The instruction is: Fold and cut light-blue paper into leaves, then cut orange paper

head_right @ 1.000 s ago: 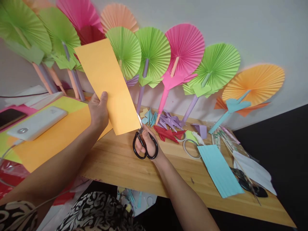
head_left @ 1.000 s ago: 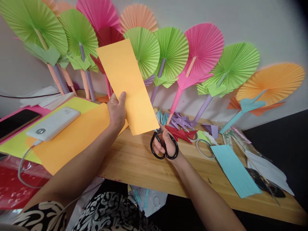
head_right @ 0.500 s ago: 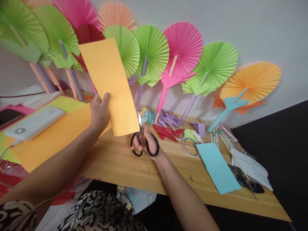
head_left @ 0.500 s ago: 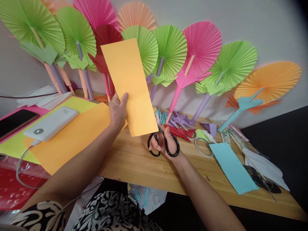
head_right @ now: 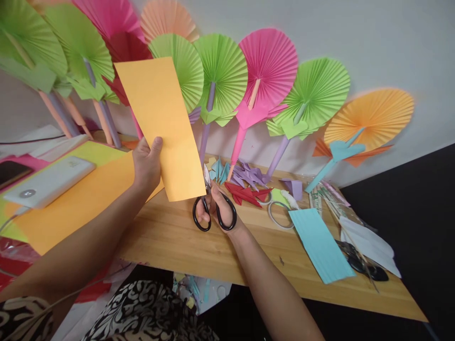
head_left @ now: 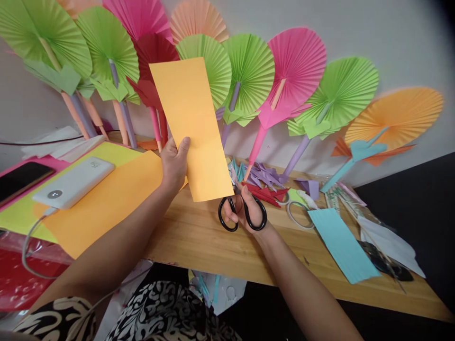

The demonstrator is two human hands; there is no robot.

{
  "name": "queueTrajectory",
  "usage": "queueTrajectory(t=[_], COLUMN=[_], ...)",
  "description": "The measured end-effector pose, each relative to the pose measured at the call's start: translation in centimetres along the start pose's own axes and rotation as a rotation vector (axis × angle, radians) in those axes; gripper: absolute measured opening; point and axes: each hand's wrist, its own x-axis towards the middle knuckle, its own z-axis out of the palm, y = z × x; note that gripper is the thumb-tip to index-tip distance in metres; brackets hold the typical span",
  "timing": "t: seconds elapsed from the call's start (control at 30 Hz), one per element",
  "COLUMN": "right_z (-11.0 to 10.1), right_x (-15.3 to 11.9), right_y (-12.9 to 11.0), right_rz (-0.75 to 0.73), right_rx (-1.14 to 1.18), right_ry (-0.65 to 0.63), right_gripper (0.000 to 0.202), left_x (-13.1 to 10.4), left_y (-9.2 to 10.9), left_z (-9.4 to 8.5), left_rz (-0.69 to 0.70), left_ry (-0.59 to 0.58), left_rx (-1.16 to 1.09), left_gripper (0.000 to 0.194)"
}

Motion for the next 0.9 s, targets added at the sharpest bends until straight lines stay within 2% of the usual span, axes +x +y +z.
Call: queueTrajectory(t=[0.37, 0.7, 0.9], right_z=[0.05, 0.7, 0.64], right_x=[0.04, 0.1, 0.18], right_y=[0.59, 0.3, 0.45], right_rz=[-0.086, -0.074, -0.09], right_rx=[0.052, 0.024, 0.038], right_ry=[0.026, 0.106, 0.093], right_gripper=[0.062, 0.07, 0.072], left_x=[-0.6, -0.65, -0.62], left_y=[-0.04, -0.03, 0.06], left_z=[0.42, 0.49, 0.5], left_rz=[-0.024, -0.008, -0.021], left_ry=[-0.008, -0.009, 0.005], left_rx=[-0.024, 0.003, -0.012], left_gripper=[0.035, 0.037, 0.036])
